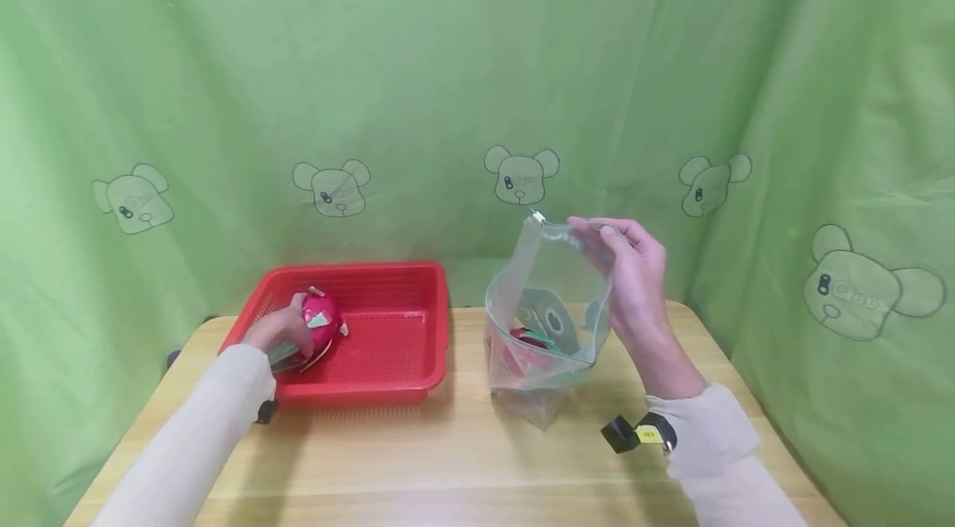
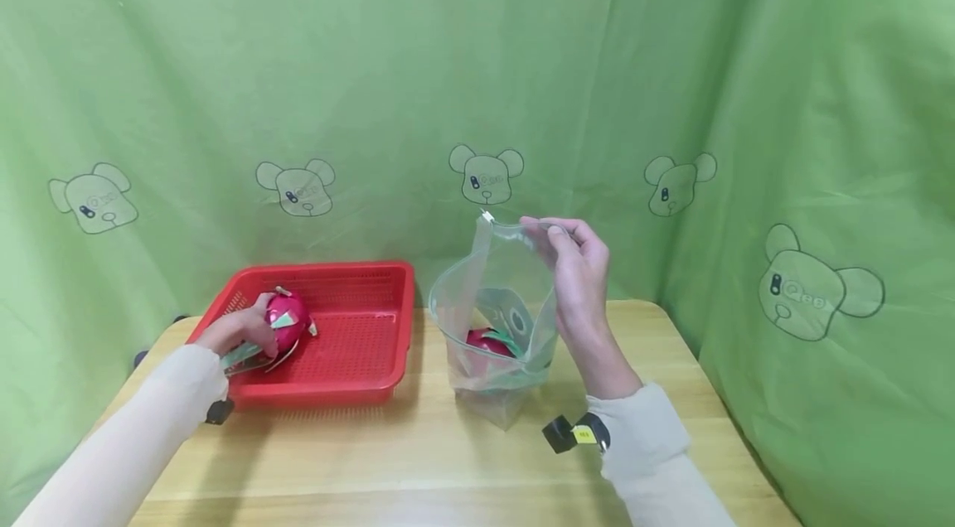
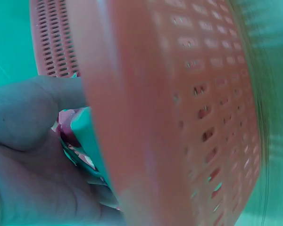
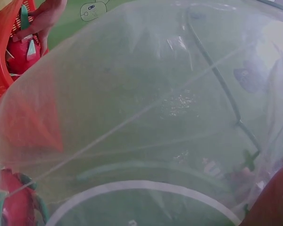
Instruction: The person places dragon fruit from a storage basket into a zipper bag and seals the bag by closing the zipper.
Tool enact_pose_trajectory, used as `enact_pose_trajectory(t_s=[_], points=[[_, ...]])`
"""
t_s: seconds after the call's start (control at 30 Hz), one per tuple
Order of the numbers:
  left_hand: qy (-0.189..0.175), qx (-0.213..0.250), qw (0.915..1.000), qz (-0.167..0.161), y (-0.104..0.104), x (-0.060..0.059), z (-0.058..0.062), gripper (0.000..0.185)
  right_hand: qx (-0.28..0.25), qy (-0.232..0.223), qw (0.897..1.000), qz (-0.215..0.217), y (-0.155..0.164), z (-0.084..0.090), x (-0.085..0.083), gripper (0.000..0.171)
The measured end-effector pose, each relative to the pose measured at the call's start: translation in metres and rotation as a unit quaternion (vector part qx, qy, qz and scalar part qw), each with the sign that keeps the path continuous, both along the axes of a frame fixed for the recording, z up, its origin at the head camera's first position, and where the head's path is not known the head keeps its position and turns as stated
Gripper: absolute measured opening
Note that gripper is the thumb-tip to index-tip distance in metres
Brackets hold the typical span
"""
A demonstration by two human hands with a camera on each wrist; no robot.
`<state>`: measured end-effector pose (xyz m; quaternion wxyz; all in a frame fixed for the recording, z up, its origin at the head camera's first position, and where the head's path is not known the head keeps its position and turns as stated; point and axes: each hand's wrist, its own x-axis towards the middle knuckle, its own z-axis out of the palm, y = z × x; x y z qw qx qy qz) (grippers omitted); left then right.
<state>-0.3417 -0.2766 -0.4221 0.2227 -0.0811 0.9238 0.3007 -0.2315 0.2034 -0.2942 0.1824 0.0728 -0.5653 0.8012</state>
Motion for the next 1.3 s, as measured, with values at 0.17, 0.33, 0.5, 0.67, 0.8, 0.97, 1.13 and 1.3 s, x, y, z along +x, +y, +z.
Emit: enact_pose_trajectory(t_s=[0.17,0.33,0.5,0.67,0.8,0.97,1.13,1.3], points=[[0.028,0.017,0.9994,-0.011,0.007,0.018,0.017,0.115,-0.010,0.004,1.000,-0.002,0.001,-0.002,0.001,0.019],[0.059,0.090,0.9939,0.024,0.009,0.027,0.024,0.106,-0.014,0.010,1.000,-0.001,0.001,-0.001,0.001,0.019],[0.096,0.135,0.9859,0.022,0.005,0.031,0.018,0.095,-0.007,0.005,1.000,-0.001,0.000,0.000,0.002,0.020],[0.139,0.140,0.9798,0.035,-0.002,0.039,0.014,0.088,-0.006,0.006,1.000,-0.005,0.000,-0.001,0.001,0.020],[0.161,0.138,0.9761,0.046,-0.008,0.045,0.013,0.087,-0.011,0.009,1.000,-0.004,0.000,-0.002,0.000,0.020],[0.213,0.124,0.9672,0.060,-0.010,0.046,0.011,0.081,-0.015,0.010,1.000,-0.003,0.000,-0.003,0.000,0.019],[0.233,0.137,0.9591,0.085,-0.009,0.045,0.003,0.074,-0.019,0.009,1.000,-0.002,0.000,-0.003,0.000,0.019],[0.214,0.202,0.9454,0.140,-0.011,0.046,-0.002,0.075,-0.017,0.010,1.000,-0.003,-0.001,-0.002,0.001,0.019]])
